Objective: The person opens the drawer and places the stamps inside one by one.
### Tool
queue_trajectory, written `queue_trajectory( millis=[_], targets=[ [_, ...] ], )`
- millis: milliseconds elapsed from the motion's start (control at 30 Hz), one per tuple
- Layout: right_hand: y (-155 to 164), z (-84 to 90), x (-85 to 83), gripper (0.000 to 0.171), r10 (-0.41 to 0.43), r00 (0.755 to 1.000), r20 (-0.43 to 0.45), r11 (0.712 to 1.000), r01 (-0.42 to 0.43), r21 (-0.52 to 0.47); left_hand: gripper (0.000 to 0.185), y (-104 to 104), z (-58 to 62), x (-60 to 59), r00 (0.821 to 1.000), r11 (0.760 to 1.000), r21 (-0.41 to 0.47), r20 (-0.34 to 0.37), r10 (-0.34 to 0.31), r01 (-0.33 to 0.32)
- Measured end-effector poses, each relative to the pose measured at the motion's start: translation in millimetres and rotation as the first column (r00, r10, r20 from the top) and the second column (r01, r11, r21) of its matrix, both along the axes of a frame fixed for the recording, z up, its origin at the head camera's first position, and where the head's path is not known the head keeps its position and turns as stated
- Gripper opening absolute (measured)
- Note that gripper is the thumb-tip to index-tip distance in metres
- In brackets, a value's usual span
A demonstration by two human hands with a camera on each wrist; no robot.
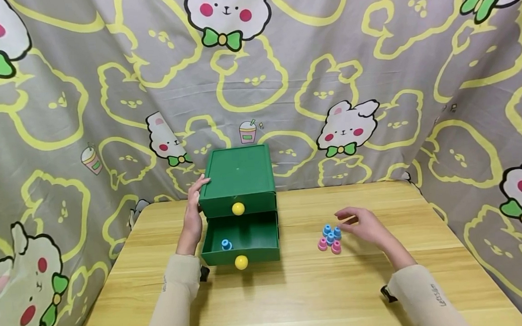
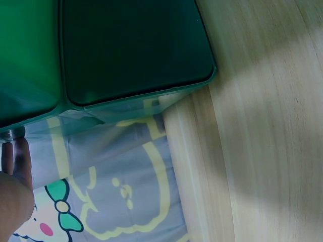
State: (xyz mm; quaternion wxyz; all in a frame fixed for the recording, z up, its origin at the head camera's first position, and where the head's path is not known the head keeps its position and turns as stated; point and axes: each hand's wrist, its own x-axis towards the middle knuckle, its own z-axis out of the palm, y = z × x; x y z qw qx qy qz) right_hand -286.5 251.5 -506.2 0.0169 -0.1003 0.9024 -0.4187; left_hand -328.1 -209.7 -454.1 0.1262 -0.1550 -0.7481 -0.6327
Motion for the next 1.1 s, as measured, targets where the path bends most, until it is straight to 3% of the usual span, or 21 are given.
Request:
queue_trajectory(
  millis=[333, 633, 900, 1100],
  targets=[
    [4, -18.2, -0.6, 0.039, 0.021, 0.996, 0.09, 1.0, -0.02, -0.016, 0.053, 0, -1.7, -2.8, 1.0, 1.0, 0.002, -0.006, -0.002, 0.002],
    [3, -27.7, -1.3, 0.029, 0.039, 0.995, 0.091, 0.999, -0.039, -0.006, 0.053, 0, -1.2, -1.9, 1.0, 1.0, 0.002, -0.004, -0.001, 0.001],
    [3, -32.8, -3.6, 0.022, 0.022, 0.997, 0.079, 1.0, -0.024, 0.019, 0.053, -9, -23.7, -20.6, 1.0, 1.0, 0.006, -0.019, 0.009, -0.009],
    [3, -34.0, -4.1, 0.02, 0.001, 0.997, 0.084, 1.0, -0.003, 0.022, 0.054, -11, -29.3, -24.5, 0.999, 1.0, 0.008, -0.042, 0.008, -0.008]
  ],
)
